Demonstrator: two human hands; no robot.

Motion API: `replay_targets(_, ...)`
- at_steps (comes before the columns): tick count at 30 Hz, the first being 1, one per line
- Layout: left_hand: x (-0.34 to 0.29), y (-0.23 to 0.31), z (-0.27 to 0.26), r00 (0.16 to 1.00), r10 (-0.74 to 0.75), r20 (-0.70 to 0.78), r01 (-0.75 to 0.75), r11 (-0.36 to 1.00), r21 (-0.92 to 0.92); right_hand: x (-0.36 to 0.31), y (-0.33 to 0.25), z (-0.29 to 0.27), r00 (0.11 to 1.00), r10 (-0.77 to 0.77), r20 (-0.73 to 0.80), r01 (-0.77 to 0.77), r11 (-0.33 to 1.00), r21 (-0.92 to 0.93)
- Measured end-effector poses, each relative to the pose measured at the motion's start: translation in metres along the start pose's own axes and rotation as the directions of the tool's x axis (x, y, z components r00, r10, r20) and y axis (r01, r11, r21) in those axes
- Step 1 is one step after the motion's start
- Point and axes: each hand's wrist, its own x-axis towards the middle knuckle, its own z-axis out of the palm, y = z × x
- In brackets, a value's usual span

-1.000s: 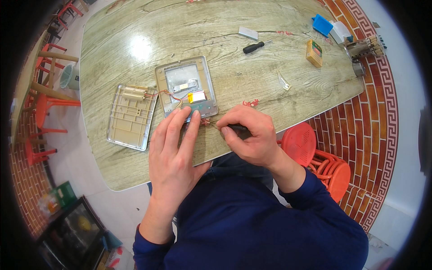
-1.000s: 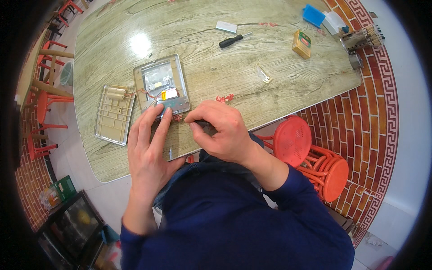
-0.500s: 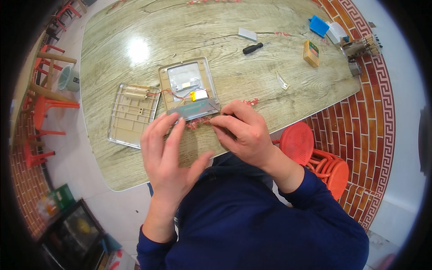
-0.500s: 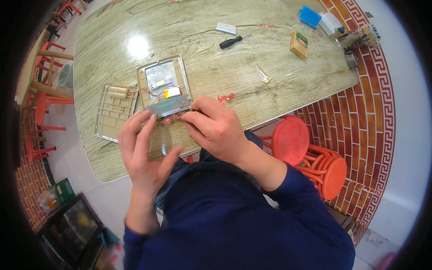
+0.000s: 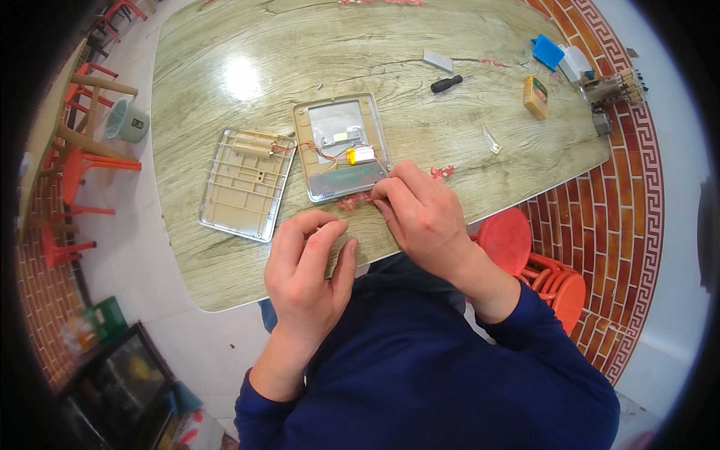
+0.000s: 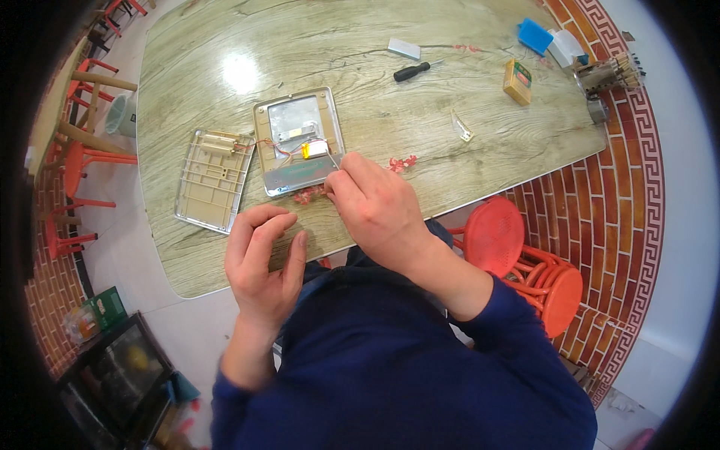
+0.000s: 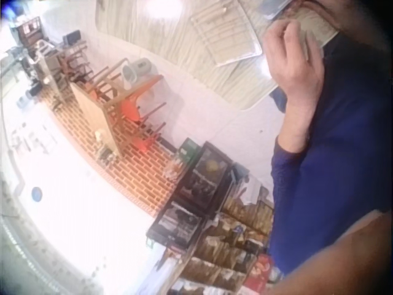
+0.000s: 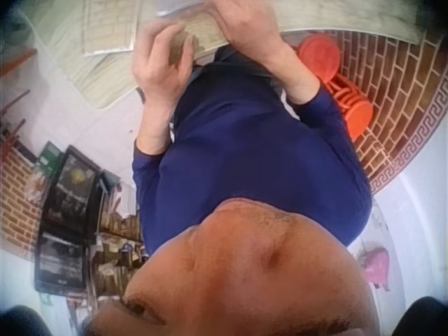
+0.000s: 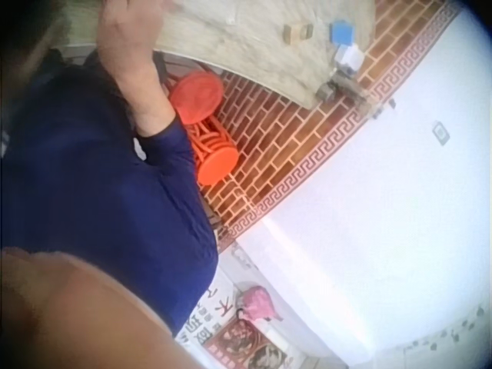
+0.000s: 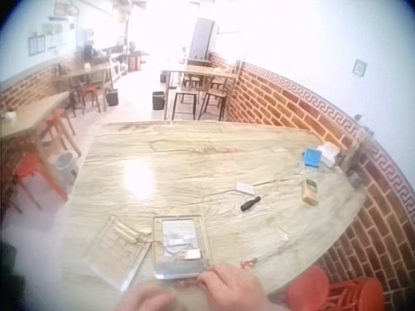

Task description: The person opens a small electronic device and uses a screwdriver to tighten screws on a circuit board inside. They adjust wires and components within the housing, then close the device.

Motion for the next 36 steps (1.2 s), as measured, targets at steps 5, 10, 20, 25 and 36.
replay_targets(5, 0.004, 0.004, 0.000, 0.997, -0.035, 0.070, 0.029, 0.996, 0.082, -0.007, 0.008, -0.008, 0.979, 0.180, -0.100, -0.132, 0.921, 0.366)
replay_targets(10, 0.015, 0.010, 0.015, 0.988, -0.035, 0.152, 0.009, 0.985, 0.170, -0.017, 0.013, -0.013, 0.934, 0.331, -0.137, -0.236, 0.856, 0.461)
replay_targets(20, 0.035, 0.020, 0.050, 0.993, -0.022, 0.114, -0.018, 0.943, 0.333, -0.018, 0.021, -0.004, 0.939, 0.266, -0.220, -0.126, 0.857, 0.499)
replay_targets(25, 0.042, 0.027, 0.053, 0.982, -0.053, 0.182, -0.034, 0.896, 0.443, -0.019, 0.024, -0.003, 0.941, 0.263, -0.214, -0.125, 0.856, 0.502)
replay_targets(36, 0.029, 0.037, 0.033, 0.896, -0.354, 0.268, 0.356, 0.934, 0.042, -0.019, 0.034, -0.006, 0.961, 0.088, -0.262, 0.085, 0.809, 0.582)
